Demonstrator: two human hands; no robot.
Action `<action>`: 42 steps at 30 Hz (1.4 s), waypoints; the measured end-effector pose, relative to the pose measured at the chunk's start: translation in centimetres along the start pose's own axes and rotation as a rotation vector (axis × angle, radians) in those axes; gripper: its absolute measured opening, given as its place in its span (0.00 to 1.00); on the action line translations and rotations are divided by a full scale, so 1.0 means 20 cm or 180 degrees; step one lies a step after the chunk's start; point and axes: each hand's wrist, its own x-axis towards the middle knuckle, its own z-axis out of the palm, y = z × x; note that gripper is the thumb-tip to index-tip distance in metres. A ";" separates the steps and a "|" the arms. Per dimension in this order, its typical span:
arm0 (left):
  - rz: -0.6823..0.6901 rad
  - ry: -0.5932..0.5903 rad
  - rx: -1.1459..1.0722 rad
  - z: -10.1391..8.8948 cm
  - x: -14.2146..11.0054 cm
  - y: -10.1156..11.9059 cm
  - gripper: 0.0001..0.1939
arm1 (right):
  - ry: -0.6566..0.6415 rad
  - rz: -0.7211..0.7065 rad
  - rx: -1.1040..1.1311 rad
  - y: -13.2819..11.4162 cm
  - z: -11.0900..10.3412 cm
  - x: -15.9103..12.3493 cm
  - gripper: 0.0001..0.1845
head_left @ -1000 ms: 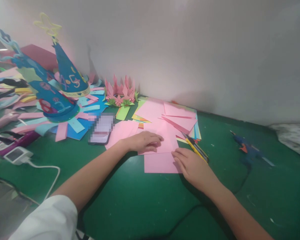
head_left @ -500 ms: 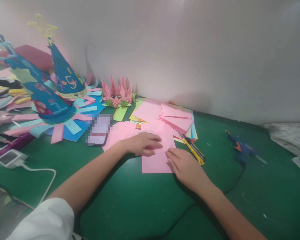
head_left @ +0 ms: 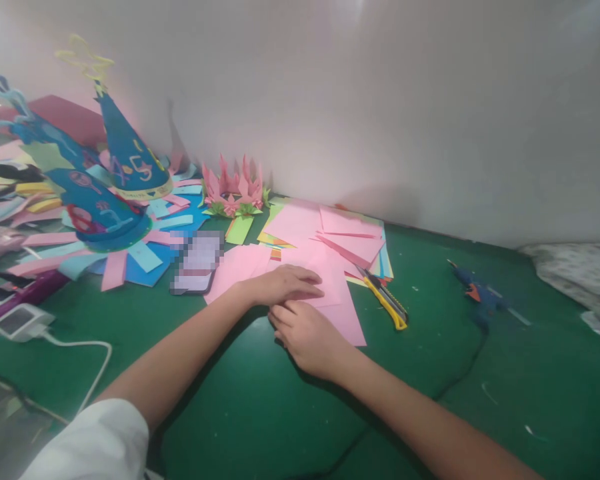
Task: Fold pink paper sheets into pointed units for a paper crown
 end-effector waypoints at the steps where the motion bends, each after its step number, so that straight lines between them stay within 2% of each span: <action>1: -0.0036 0.0010 -0.0009 0.00 0.00 0.00 0.15 | 0.0008 -0.0007 0.0049 0.00 -0.01 0.00 0.15; 4: -0.0094 0.0031 -0.0003 0.01 0.00 0.01 0.14 | 0.0062 -0.0074 0.0342 0.03 -0.04 -0.04 0.15; 6: -0.0079 0.0049 0.0037 0.01 0.00 0.02 0.14 | 0.0325 0.0023 0.0505 0.09 -0.07 -0.12 0.15; 10: -0.0098 0.0097 0.0243 0.01 0.00 0.04 0.13 | 0.1157 0.1311 0.0052 0.29 -0.12 -0.34 0.12; 12: -0.0147 0.0119 0.0339 0.00 0.00 0.06 0.13 | 0.1228 0.1882 -0.0316 0.39 -0.12 -0.44 0.13; 14: -0.0234 0.0152 0.0410 -0.01 0.01 0.08 0.15 | 0.1244 0.2191 -0.0428 0.46 -0.11 -0.51 0.13; 21: -0.0831 0.0091 0.0456 0.00 0.02 0.14 0.28 | 0.1103 0.2579 -0.0088 0.52 -0.10 -0.53 0.17; 23: -0.0924 0.0107 0.0494 0.01 0.03 0.16 0.28 | 0.1098 0.2582 0.0010 0.54 -0.12 -0.55 0.19; 28: -0.1042 0.0194 0.0605 0.03 0.04 0.19 0.29 | 0.1093 0.2089 0.0213 0.56 -0.13 -0.60 0.18; 34: -0.1301 0.0267 0.0605 0.05 0.04 0.20 0.30 | 0.1207 0.2277 -0.0437 0.58 -0.11 -0.62 0.20; 38: -0.1336 0.0210 0.0592 0.06 0.04 0.19 0.31 | 0.1295 0.1996 -0.0663 0.57 -0.12 -0.63 0.20; 42: -0.1323 0.0242 0.0739 0.08 0.05 0.21 0.28 | 0.1611 0.1828 -0.0777 0.54 -0.14 -0.62 0.21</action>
